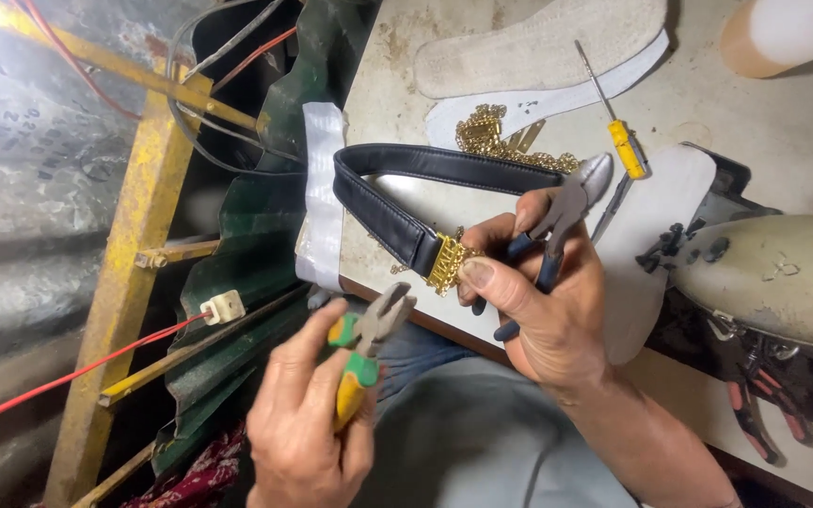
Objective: The person uses two pairs of pliers to attach a gold chain to a black leather belt. They manipulate the chain links and the belt's metal hardware to secure the connection.
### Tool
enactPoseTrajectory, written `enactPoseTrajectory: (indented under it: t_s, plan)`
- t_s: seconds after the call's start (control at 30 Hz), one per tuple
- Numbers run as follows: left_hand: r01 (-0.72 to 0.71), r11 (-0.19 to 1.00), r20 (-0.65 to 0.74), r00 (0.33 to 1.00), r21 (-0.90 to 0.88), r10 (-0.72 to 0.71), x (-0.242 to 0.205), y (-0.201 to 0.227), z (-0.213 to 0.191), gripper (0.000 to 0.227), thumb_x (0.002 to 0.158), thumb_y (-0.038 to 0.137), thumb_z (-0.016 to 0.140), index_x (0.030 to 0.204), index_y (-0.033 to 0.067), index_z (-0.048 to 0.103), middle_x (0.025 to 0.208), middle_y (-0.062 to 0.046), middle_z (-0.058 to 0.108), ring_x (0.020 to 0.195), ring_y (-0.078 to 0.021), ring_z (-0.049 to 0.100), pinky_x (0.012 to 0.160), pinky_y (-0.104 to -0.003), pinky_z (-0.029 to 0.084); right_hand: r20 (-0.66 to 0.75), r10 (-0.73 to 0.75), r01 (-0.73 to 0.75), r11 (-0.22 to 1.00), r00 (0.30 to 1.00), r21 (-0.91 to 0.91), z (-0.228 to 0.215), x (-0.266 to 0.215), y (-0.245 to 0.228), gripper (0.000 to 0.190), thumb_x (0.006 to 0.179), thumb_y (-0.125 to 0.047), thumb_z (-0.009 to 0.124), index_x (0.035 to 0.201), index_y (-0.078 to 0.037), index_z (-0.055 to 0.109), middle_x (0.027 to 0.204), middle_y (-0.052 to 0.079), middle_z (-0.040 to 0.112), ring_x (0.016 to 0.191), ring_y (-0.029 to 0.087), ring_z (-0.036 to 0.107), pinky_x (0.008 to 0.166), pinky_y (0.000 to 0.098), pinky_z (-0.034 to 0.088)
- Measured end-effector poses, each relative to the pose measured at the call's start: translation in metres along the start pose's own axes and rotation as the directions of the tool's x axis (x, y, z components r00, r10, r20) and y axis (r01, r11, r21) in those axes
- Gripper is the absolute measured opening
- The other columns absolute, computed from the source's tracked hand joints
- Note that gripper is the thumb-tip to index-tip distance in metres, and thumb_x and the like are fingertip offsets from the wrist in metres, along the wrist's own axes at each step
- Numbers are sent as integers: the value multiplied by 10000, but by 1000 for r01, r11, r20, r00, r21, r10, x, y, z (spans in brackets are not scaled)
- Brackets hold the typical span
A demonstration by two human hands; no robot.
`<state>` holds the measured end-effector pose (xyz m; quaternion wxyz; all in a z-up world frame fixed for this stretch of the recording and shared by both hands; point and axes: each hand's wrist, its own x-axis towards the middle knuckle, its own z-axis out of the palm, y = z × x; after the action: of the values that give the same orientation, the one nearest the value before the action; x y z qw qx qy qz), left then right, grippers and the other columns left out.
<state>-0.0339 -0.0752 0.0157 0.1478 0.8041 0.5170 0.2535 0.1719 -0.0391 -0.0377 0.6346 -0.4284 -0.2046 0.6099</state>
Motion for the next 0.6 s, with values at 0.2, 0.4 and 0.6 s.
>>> enactPoseTrajectory:
  t_s: [0.2, 0.4, 0.6]
  plan:
    - [-85, 969, 9, 996, 234, 85, 13, 13, -11, 358, 1039, 220, 466, 1005, -52, 696, 1256, -290, 673, 1071, -416, 722, 852, -453, 576, 29, -108, 111, 990, 994, -88, 4, -10, 11, 442, 834, 62, 732, 1108, -142, 451, 952, 222, 674, 683, 221, 643, 664, 327, 615]
    - [-128, 912, 10, 991, 389, 134, 17, 18, -9, 414, 1067, 253, 413, 970, -36, 693, 1244, -275, 689, 1036, -395, 731, 755, -430, 541, 31, -148, 151, 949, 988, -276, 13, -18, 8, 413, 864, -22, 739, 1107, -168, 438, 958, 166, 709, 735, 172, 690, 563, 235, 567]
    - [-169, 833, 33, 983, 527, 178, 20, 19, -12, 447, 1079, 268, 396, 989, -22, 724, 1220, -227, 712, 1021, -351, 733, 756, -412, 526, 16, -217, 211, 923, 976, -322, 20, -20, 7, 383, 878, -52, 742, 1089, -154, 439, 946, 142, 727, 752, 150, 698, 594, 211, 537]
